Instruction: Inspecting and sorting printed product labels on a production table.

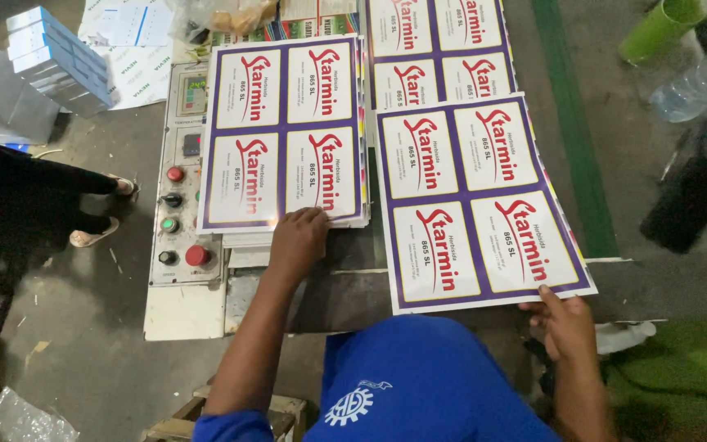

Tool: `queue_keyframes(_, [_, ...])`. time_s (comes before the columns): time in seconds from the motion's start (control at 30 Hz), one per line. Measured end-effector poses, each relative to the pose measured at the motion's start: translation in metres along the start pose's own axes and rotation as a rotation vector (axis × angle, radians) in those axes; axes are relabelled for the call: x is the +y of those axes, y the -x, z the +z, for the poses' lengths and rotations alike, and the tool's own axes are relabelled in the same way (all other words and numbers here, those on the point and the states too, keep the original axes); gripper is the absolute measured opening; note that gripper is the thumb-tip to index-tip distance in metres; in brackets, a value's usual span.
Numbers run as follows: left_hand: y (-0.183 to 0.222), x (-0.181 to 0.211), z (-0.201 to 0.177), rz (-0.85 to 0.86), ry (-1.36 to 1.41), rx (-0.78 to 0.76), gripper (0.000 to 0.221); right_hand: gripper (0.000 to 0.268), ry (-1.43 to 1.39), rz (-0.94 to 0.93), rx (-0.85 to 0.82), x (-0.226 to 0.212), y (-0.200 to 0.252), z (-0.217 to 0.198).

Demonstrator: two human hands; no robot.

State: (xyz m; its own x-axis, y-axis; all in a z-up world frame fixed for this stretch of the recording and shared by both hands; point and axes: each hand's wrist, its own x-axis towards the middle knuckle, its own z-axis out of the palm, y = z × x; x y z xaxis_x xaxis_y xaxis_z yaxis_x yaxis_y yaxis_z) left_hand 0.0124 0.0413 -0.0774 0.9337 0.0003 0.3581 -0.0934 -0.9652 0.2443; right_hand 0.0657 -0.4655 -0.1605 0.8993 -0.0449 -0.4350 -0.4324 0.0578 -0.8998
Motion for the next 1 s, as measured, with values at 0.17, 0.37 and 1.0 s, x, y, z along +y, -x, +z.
queue_keyframes(0.17, [-0.010, -0.005, -0.004, -0.062, -0.052, 0.014, 0.007, 0.020, -0.048, 0.016, 0.008, 0.011, -0.001, -0.006])
queue_keyframes(0.37, [-0.023, 0.043, -0.072, -0.106, 0.071, 0.380, 0.005, 0.022, -0.021, 0.069, 0.011, 0.006, 0.004, 0.012])
queue_keyframes(1.0, [0.015, 0.037, -0.045, -0.300, 0.191, 0.479, 0.011, 0.025, 0.066, -0.008, -0.094, -0.040, -0.055, 0.070])
